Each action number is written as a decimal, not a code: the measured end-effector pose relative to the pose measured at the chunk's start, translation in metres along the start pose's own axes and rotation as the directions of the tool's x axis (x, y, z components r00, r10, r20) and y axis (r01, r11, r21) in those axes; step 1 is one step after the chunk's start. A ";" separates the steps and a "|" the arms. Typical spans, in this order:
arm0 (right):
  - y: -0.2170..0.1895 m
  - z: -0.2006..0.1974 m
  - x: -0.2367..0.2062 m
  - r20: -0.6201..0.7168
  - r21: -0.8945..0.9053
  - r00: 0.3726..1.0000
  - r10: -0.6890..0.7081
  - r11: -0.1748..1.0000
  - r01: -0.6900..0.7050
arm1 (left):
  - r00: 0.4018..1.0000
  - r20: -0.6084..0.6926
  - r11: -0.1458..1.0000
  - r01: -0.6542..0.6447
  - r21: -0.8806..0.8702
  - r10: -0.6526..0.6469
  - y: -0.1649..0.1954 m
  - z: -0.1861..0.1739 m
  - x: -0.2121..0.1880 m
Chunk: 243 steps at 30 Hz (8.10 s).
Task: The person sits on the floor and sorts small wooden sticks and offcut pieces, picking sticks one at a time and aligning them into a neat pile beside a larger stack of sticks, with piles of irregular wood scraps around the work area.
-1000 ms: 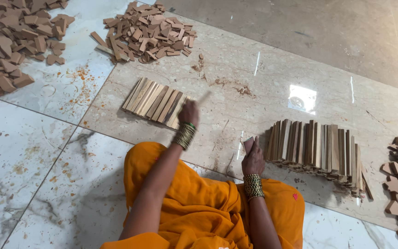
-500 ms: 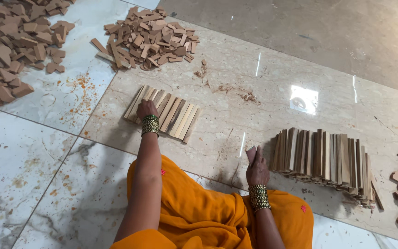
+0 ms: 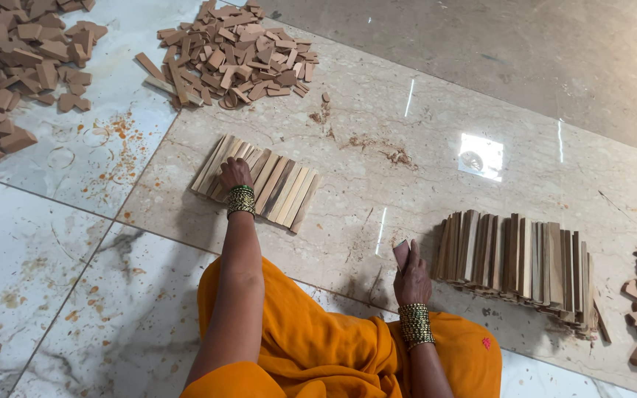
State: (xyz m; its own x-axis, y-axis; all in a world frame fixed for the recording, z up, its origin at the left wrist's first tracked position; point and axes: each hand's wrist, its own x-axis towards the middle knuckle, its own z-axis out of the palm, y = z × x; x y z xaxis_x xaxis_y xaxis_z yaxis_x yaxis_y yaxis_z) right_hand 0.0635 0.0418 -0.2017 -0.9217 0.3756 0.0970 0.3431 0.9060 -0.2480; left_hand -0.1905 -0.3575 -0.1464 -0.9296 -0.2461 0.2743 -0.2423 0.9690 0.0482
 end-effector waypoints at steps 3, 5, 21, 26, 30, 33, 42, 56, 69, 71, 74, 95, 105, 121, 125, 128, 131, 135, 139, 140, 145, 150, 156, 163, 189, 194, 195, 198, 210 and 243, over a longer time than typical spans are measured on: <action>0.000 -0.001 -0.001 -0.023 -0.012 1.000 -0.020 1.000 0.020 | 0.999 0.020 0.999 0.043 -0.002 -0.043 0.001 0.002 0.001; 0.000 -0.002 -0.001 -0.013 0.004 1.000 -0.015 1.000 0.015 | 0.999 0.011 0.999 0.046 0.007 -0.046 0.001 0.003 0.001; -0.001 -0.004 -0.003 -0.026 0.009 0.999 -0.025 1.000 0.025 | 0.996 0.052 0.997 0.071 0.042 -0.074 0.001 0.004 -0.001; -0.003 -0.005 -0.002 -0.011 0.027 1.000 -0.018 0.999 0.019 | 0.999 0.041 0.998 -0.034 0.051 0.032 0.004 0.004 0.002; -0.006 -0.009 -0.005 -0.031 0.046 0.999 -0.045 0.998 0.046 | 0.939 0.166 0.951 -0.284 -0.123 0.301 0.012 0.010 0.013; -0.007 -0.012 -0.007 -0.044 0.078 0.997 -0.067 0.994 0.070 | 0.873 0.078 0.871 -0.466 -0.157 0.481 0.027 0.019 0.022; -0.012 -0.014 -0.009 -0.060 0.136 0.990 -0.128 0.981 0.135 | 0.838 0.236 0.868 -0.491 -0.072 0.493 0.048 0.033 0.024; -0.006 -0.009 -0.011 0.017 0.065 0.997 -0.078 0.995 0.077 | 0.867 0.281 0.894 -0.444 0.060 0.411 0.051 0.032 0.024; -0.008 -0.013 -0.011 -0.018 0.104 0.995 -0.098 0.990 0.099 | 0.874 0.303 0.910 -0.412 0.050 0.379 0.051 0.038 0.022; -0.009 -0.014 -0.011 0.004 0.108 0.997 -0.077 0.991 0.076 | 0.870 0.278 0.906 -0.423 -0.005 0.407 0.051 0.038 0.022; -0.010 -0.016 -0.011 -0.011 0.119 0.996 -0.094 0.988 0.094 | 0.845 0.249 0.878 -0.474 -0.062 0.473 0.055 0.037 0.016; -0.003 -0.009 -0.013 -0.001 0.104 0.994 -0.109 0.989 0.108 | 0.808 0.079 0.765 -0.514 -0.389 0.583 0.071 0.035 0.004; -0.006 -0.012 -0.013 0.018 0.131 0.996 -0.086 0.988 0.083 | 0.803 -0.009 0.747 -0.558 -0.361 0.596 0.068 0.035 0.002; -0.008 -0.012 -0.012 -0.001 0.125 0.996 -0.093 0.988 0.093 | 0.654 0.086 0.643 -0.697 -0.316 0.751 0.094 0.042 -0.003; -0.007 -0.011 -0.011 0.005 0.127 0.996 -0.086 0.988 0.085 | 0.570 0.102 0.564 -0.744 -0.357 0.816 0.110 0.043 -0.018; -0.006 -0.012 -0.012 0.004 0.136 0.996 -0.086 0.987 0.084 | 0.549 0.173 0.570 -0.726 -0.385 0.818 0.110 0.042 -0.021; -0.005 -0.011 -0.012 -0.004 0.135 0.995 -0.096 0.986 0.096 | 0.558 0.208 0.586 -0.678 -0.443 0.803 0.106 0.039 -0.020; -0.006 -0.010 -0.011 0.012 0.117 0.996 -0.088 0.989 0.086 | 0.558 0.229 0.596 -0.669 -0.444 0.798 0.106 0.038 -0.020; -0.005 -0.010 -0.012 0.008 0.121 0.996 -0.086 0.989 0.084 | 0.577 0.168 0.581 -0.671 -0.460 0.799 0.105 0.036 -0.021; -0.005 -0.010 -0.012 0.009 0.122 0.996 -0.085 0.989 0.083 | 0.586 0.154 0.581 -0.665 -0.469 0.795 0.104 0.036 -0.021; -0.004 -0.008 -0.011 0.024 0.106 0.997 -0.071 0.992 0.068 | 0.575 0.246 0.616 -0.637 -0.463 0.780 0.102 0.035 -0.021; -0.002 -0.007 -0.011 -0.023 0.110 0.994 -0.109 0.988 0.111 | 0.635 -0.019 0.584 -0.722 -0.372 0.772 0.100 0.036 -0.022; -0.001 -0.006 -0.011 0.009 0.108 0.996 -0.089 0.990 0.088 | 0.609 0.251 0.655 -0.649 -0.387 0.752 0.096 0.035 -0.021; -0.003 -0.008 -0.013 -0.018 0.128 0.994 -0.106 0.986 0.108 | 0.590 -0.014 0.556 -0.768 -0.318 0.807 0.097 0.036 -0.023; -0.013 -0.025 -0.012 -0.036 0.159 0.996 -0.085 0.983 0.090 | 0.184 0.613 0.160 -0.983 0.095 0.768 0.103 -0.001 -0.079; -0.010 -0.028 -0.015 -0.144 0.192 0.981 -0.127 0.969 0.154 | 0.247 0.642 -0.138 -0.862 0.488 0.726 0.107 0.009 -0.140; -0.009 -0.029 -0.016 -0.156 0.195 0.979 -0.131 0.968 0.160 | 0.271 0.636 -0.181 -0.814 0.552 0.722 0.105 0.010 -0.148; -0.008 -0.034 -0.015 -0.132 0.197 0.985 -0.115 0.970 0.139 | 0.322 0.619 -0.247 -0.713 0.656 0.716 0.103 0.003 -0.158; -0.011 -0.038 -0.015 -0.125 0.185 0.985 -0.122 0.972 0.144 | 0.408 0.599 -0.358 -0.527 0.771 0.689 0.108 -0.015 -0.164; -0.009 -0.053 -0.009 -0.152 0.262 0.988 -0.008 0.964 0.048 | 0.197 0.610 0.229 -0.973 0.027 0.767 0.140 -0.037 -0.213</action>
State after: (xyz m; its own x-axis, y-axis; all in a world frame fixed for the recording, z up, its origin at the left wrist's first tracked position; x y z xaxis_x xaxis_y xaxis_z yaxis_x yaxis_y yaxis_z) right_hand 0.0778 0.0407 -0.1497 -0.8864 0.3934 0.2442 0.2390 0.8404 -0.4864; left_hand -0.0164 -0.1685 -0.1624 -0.5386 0.6816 -0.4953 0.8418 0.4604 -0.2818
